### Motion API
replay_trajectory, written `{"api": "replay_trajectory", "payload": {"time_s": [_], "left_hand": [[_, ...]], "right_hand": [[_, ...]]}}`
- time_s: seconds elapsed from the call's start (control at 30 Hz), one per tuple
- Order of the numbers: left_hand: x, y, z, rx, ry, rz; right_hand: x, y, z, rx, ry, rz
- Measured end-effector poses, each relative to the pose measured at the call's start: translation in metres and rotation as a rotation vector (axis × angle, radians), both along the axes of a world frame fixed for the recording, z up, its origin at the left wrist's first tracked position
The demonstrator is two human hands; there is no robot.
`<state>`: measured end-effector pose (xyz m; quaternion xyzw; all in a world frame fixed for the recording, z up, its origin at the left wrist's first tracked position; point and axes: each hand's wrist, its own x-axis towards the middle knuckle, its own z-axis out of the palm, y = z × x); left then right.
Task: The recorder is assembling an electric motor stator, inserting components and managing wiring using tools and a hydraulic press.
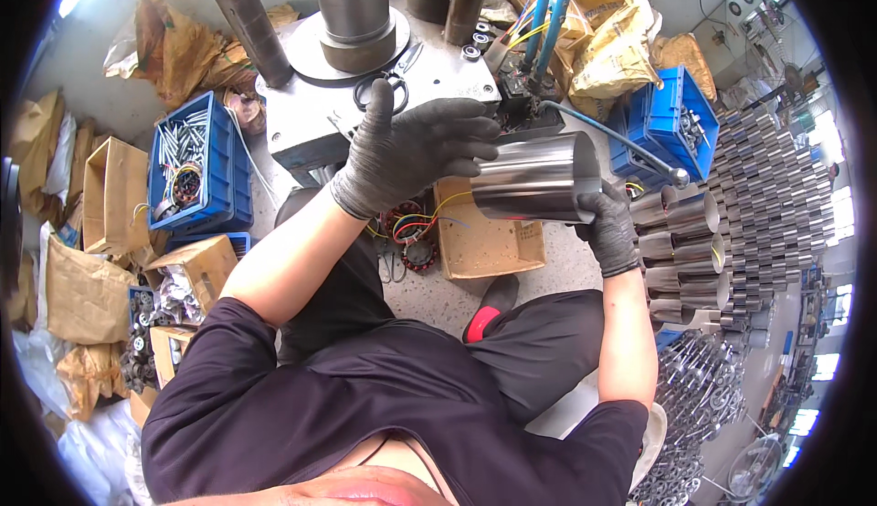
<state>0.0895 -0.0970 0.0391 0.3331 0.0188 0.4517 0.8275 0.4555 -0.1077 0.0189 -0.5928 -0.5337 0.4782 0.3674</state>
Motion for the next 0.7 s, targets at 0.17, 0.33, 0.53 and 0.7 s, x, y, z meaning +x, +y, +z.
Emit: {"api": "replay_trajectory", "payload": {"time_s": [0.17, 0.33, 0.53, 0.7], "left_hand": [[0.012, 0.006, -0.003, 0.238, 0.052, 0.030], [0.010, -0.005, 0.003, 0.637, 0.777, 0.410], [0.031, -0.012, -0.021, 1.068, 1.177, 0.546], [0.020, -0.025, -0.020, 0.872, 1.147, 0.731]], "right_hand": [[-0.041, -0.002, 0.006, -0.007, -0.044, -0.025], [-0.060, -0.002, 0.002, 0.054, -0.093, 0.035], [-0.075, -0.004, 0.013, 0.047, -0.188, 0.107], [-0.061, -0.022, 0.054, 0.807, -0.447, -0.040]]}}
